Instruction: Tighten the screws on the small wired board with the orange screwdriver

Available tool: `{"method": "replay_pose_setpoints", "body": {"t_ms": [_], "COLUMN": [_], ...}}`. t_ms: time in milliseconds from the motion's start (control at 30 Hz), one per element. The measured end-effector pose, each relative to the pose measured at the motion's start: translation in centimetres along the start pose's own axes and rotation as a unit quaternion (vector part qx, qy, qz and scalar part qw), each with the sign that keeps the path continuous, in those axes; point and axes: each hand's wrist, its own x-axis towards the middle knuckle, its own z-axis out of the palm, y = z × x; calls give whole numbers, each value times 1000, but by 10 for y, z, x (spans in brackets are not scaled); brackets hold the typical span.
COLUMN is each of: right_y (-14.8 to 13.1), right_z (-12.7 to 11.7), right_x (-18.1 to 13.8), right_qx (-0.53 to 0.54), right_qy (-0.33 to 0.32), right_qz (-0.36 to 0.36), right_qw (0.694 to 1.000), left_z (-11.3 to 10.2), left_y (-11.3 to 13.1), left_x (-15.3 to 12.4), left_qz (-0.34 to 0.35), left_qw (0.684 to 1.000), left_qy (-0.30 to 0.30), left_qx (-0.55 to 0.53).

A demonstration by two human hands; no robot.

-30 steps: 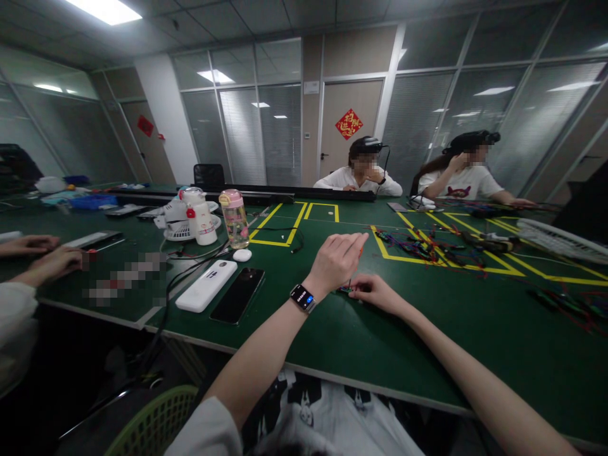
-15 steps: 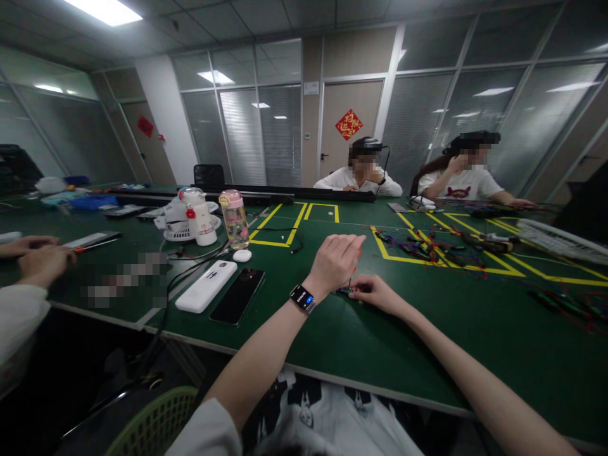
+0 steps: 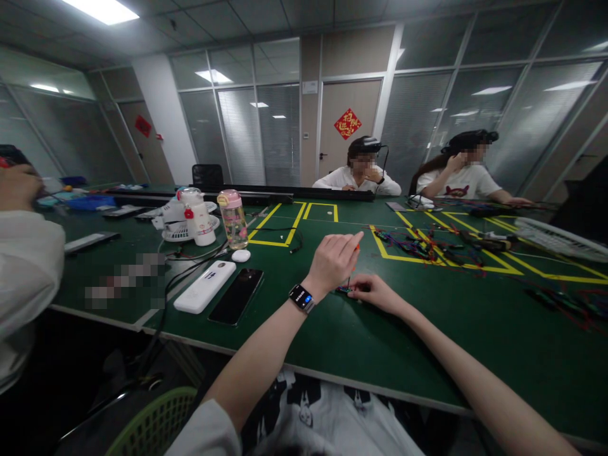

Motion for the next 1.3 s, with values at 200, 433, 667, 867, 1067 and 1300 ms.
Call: {"method": "replay_pose_setpoints", "body": {"t_ms": [200, 433, 667, 867, 1067, 1300], "right_y": [-1, 1, -1, -1, 2, 4], "right_z": [0, 0, -1, -1, 1, 1], "right_x": [0, 1, 0, -1, -1, 0], "right_qx": [1, -4, -10, -25, -25, -23], "right_qy": [-2, 0, 2, 3, 13, 14], "right_qz": [6, 7, 8, 12, 5, 6], "right_qw": [1000, 1000, 1000, 1000, 1000, 1000], "left_z": [0, 3, 2, 8, 7, 11], "left_y": [-1, 4, 9, 8, 4, -4], "left_x": [-2, 0, 1, 3, 1, 6], "left_qz": [-11, -65, -186, -249, -253, -301], "left_qw": [1000, 989, 951, 867, 904, 793], "left_qy": [11, 35, 53, 39, 59, 11], "left_qx": [-5, -126, -243, -429, -340, -530]}}
